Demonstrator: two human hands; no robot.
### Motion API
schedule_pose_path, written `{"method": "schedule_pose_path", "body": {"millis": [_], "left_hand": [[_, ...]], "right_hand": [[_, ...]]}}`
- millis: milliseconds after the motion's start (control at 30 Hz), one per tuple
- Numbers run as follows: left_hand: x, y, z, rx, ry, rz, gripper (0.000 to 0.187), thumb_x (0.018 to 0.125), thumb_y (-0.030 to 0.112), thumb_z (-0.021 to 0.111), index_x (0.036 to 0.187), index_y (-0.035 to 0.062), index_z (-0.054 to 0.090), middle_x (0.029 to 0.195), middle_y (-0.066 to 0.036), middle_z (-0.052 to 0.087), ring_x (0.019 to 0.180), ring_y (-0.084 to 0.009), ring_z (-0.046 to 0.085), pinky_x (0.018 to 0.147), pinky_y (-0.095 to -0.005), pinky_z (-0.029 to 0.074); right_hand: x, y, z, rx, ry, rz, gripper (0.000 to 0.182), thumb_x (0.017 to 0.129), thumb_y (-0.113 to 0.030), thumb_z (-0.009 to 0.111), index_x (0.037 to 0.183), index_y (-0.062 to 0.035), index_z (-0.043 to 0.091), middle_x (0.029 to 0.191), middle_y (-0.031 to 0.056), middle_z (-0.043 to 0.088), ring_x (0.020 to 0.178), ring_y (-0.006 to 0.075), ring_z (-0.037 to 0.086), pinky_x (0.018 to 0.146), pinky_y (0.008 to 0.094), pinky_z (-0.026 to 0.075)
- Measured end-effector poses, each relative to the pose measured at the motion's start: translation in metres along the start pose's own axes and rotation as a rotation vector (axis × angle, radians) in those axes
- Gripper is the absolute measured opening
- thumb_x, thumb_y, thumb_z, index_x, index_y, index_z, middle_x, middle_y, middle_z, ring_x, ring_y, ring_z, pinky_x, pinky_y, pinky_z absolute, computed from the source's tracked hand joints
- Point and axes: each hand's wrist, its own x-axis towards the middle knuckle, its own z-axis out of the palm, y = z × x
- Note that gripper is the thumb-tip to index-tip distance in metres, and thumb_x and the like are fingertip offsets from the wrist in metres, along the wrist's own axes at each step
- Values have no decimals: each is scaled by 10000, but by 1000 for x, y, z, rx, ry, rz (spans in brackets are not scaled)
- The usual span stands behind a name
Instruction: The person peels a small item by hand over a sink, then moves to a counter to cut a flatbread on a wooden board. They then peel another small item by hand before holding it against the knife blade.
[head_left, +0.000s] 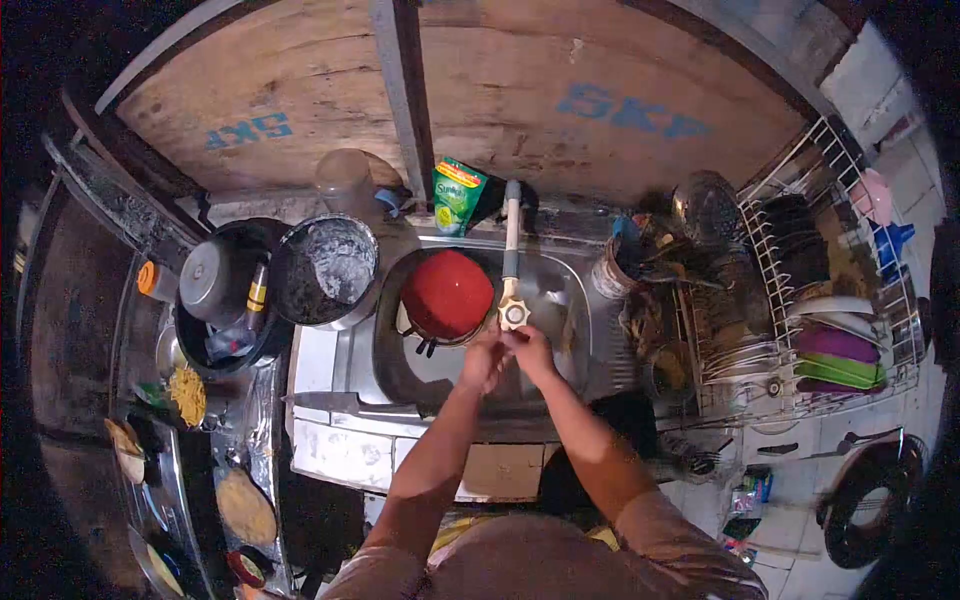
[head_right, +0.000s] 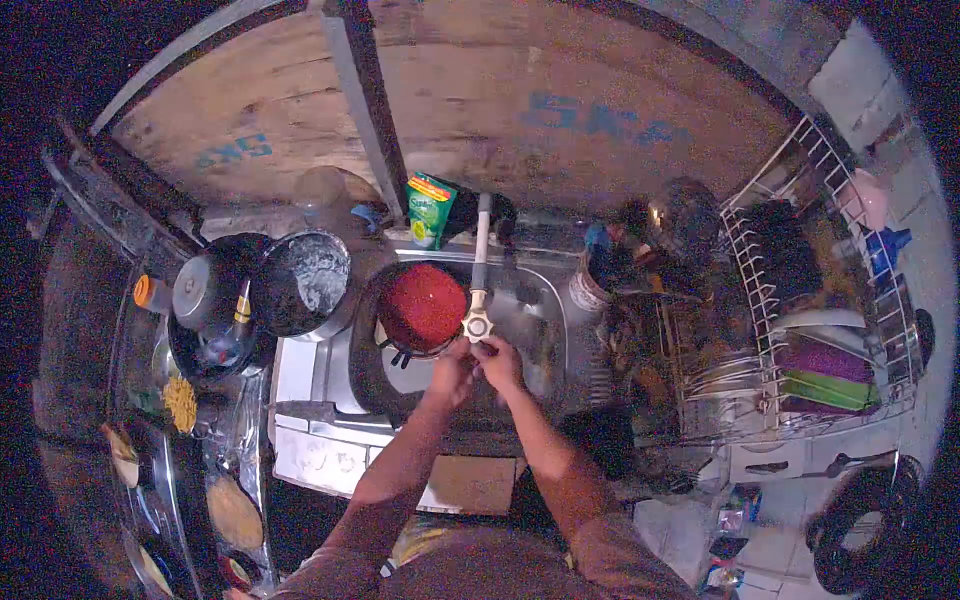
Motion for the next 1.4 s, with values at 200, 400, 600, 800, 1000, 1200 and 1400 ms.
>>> {"method": "schedule_pose_path", "body": {"millis": [200,400,600,800,1000,1200,1400], "left_hand": [[-5,4,-2,177,67,247,156,897,92,540,984,-6,624,840,-47,629,686,-131,583,571,-250,477],[-7,13,-1,109,17,217,120,885,81,551,943,2,620,854,-67,633,736,-164,608,642,-283,499],[-1,9,-2,214,93,103,120,873,90,565,916,-11,612,833,-82,633,721,-171,611,631,-286,502],[-2,3,-11,265,9,276,75,855,56,587,884,5,633,777,-63,631,664,-141,591,616,-264,468],[0,12,-11,331,-39,183,86,860,57,577,873,-19,614,743,-76,616,652,-148,580,593,-267,459],[-10,18,-3,374,-35,141,128,846,99,626,901,-17,632,789,-75,629,648,-125,570,555,-243,442],[-1,17,-12,463,-56,142,119,857,104,608,891,-6,638,789,-56,629,635,-114,553,537,-237,432]], "right_hand": [[7,-11,9,315,-123,131,165,855,-85,593,1004,-20,619,843,33,629,731,125,588,626,276,517],[5,-18,-3,547,-234,236,120,852,-61,590,966,-34,620,804,27,616,691,120,596,574,276,520],[-4,-35,-8,454,-157,358,91,850,-121,609,900,-45,604,738,28,591,620,114,561,497,262,458],[5,-31,-9,469,-169,439,80,850,-121,593,887,-51,605,736,25,592,609,133,561,506,258,446],[1,-27,-8,553,-377,339,81,845,-98,584,907,-50,604,766,34,601,628,134,570,496,222,415],[2,-20,-17,728,-389,450,39,825,-75,573,833,-38,569,663,18,527,537,89,469,454,227,372],[10,-12,-17,847,-486,591,74,820,-30,487,851,-20,554,711,48,540,550,115,478,451,218,374]]}}
